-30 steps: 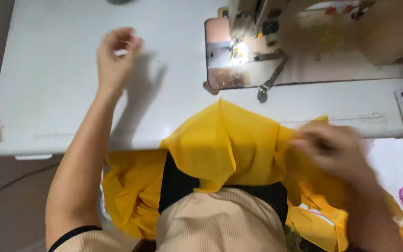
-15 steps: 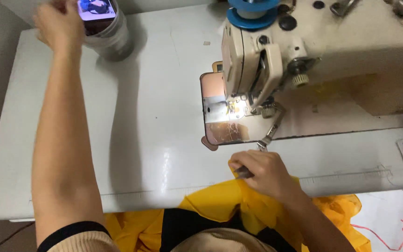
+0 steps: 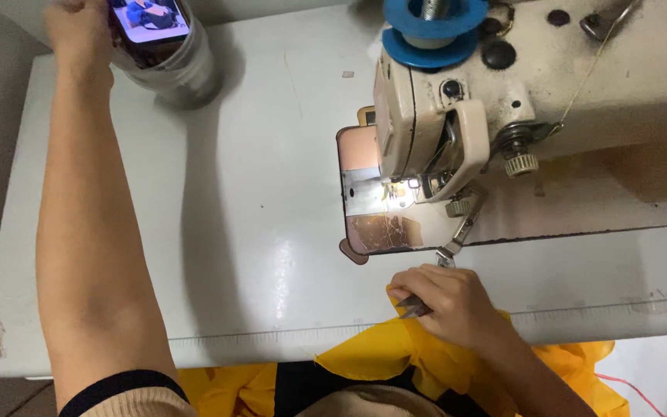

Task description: Folding and aligning yellow fabric on a sewing machine table to prepare for hemming.

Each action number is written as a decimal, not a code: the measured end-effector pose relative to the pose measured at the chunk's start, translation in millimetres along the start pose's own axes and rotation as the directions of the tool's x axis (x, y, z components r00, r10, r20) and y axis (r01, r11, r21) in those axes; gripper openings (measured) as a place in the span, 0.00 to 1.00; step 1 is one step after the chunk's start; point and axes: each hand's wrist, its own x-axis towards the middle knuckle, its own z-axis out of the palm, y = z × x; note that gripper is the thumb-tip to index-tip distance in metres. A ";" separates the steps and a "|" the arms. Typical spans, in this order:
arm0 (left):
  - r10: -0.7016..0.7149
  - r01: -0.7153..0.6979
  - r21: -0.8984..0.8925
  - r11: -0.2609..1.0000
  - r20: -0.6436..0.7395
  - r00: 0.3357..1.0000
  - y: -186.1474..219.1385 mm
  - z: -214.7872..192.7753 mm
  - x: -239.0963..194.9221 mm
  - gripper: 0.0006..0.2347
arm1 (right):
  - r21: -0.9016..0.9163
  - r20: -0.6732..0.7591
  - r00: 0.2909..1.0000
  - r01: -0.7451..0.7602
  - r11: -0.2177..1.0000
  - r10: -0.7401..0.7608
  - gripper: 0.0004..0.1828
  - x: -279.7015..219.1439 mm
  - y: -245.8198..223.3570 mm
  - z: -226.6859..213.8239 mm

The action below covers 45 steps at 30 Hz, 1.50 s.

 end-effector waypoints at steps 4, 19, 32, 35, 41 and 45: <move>0.049 -0.043 -0.054 0.998 0.121 0.991 -9.6 -1.5 9.2 0.15 | 0.038 0.080 0.997 -0.025 0.999 0.022 0.16 -4.1 3.8 -0.3; 0.171 -0.201 -0.419 0.886 -0.109 0.979 25.0 10.6 -54.7 0.06 | -0.003 -0.012 1.000 -0.012 1.000 0.012 0.17 1.3 -4.1 -2.9; 0.148 -0.231 -0.247 0.941 -0.314 0.938 55.3 19.3 -90.4 0.03 | 0.034 0.012 0.999 -0.034 0.999 0.033 0.18 -1.4 -2.5 -1.8; 0.111 -0.031 0.203 0.979 -0.394 0.912 84.7 16.3 -110.5 0.06 | 0.014 0.005 1.000 -0.027 1.000 0.027 0.17 -1.0 -2.9 -1.3; -0.138 0.154 0.018 0.988 -0.356 0.924 84.5 18.9 -108.8 0.07 | 0.023 0.001 0.999 -0.042 0.999 0.042 0.16 -1.4 -3.3 -2.4; -0.093 0.110 0.026 0.994 -0.353 0.931 71.8 15.9 -112.5 0.05 | 0.010 -0.016 1.000 -0.019 1.000 0.019 0.18 -1.1 -3.1 -1.9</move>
